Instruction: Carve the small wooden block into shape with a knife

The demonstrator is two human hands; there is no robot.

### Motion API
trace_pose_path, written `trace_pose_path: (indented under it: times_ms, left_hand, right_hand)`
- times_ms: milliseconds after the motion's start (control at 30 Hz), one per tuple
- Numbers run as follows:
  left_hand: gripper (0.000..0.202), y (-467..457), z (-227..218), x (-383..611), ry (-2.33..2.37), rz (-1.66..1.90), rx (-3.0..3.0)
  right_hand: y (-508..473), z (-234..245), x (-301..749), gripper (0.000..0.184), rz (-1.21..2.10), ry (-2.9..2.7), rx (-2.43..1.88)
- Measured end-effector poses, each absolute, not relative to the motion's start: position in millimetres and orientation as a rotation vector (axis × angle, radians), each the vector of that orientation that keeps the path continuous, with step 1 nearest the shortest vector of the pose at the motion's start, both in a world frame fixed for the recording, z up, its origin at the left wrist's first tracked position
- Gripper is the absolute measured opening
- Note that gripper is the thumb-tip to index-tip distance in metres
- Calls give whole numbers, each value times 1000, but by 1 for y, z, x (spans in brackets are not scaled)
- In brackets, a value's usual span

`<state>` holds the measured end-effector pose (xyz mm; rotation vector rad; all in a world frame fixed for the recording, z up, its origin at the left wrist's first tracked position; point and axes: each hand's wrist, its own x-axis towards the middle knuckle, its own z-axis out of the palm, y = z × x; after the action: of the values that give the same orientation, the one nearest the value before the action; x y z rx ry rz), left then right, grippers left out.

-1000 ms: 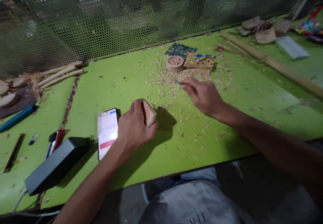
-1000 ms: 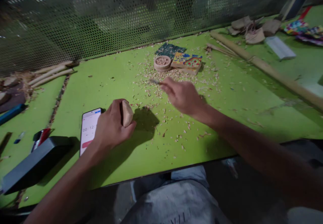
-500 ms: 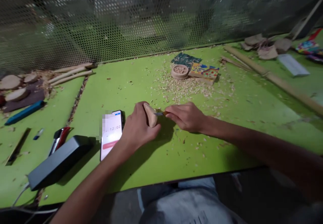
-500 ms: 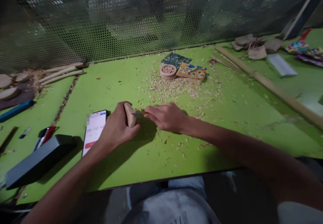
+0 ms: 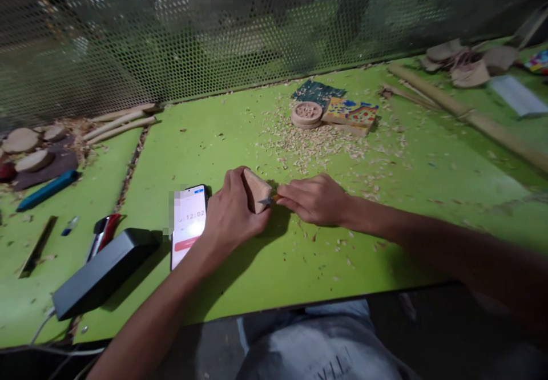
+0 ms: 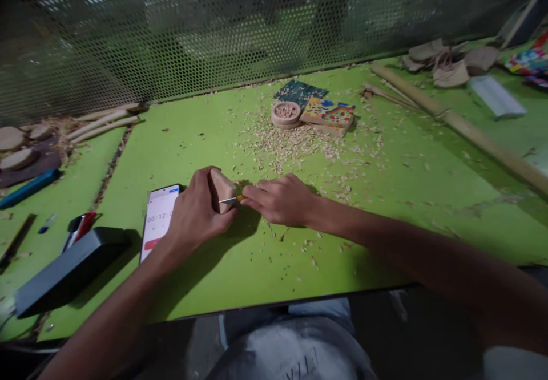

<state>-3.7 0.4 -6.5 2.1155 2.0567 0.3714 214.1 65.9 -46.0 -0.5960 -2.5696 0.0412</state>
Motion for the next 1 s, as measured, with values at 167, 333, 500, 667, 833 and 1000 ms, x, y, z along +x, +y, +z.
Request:
trace_pose_path:
  times_ms: [167, 333, 500, 667, 833, 1000]
  left_hand:
    - [75, 3, -8, -4, 2078, 351, 2103]
    - [81, 4, -9, -8, 2074, 378, 2171]
    - [83, 3, -9, -9, 2061, 419, 2210]
    - [83, 3, -9, -8, 2071, 393, 2202]
    - [82, 4, -9, -9, 2089, 373, 2203]
    - [80, 4, -4, -8, 2123, 342, 2195]
  right_hand:
    - [62, -42, 213, 48, -56, -2617, -613]
    - [66, -43, 217, 40, -231, -2585, -543]
    - [71, -40, 221, 38, -328, -2553, -469]
    - [69, -42, 220, 39, -304, -2576, -486]
    - [67, -43, 220, 41, -310, -2645, -546]
    - [70, -42, 219, 44, -202, -2674, -619]
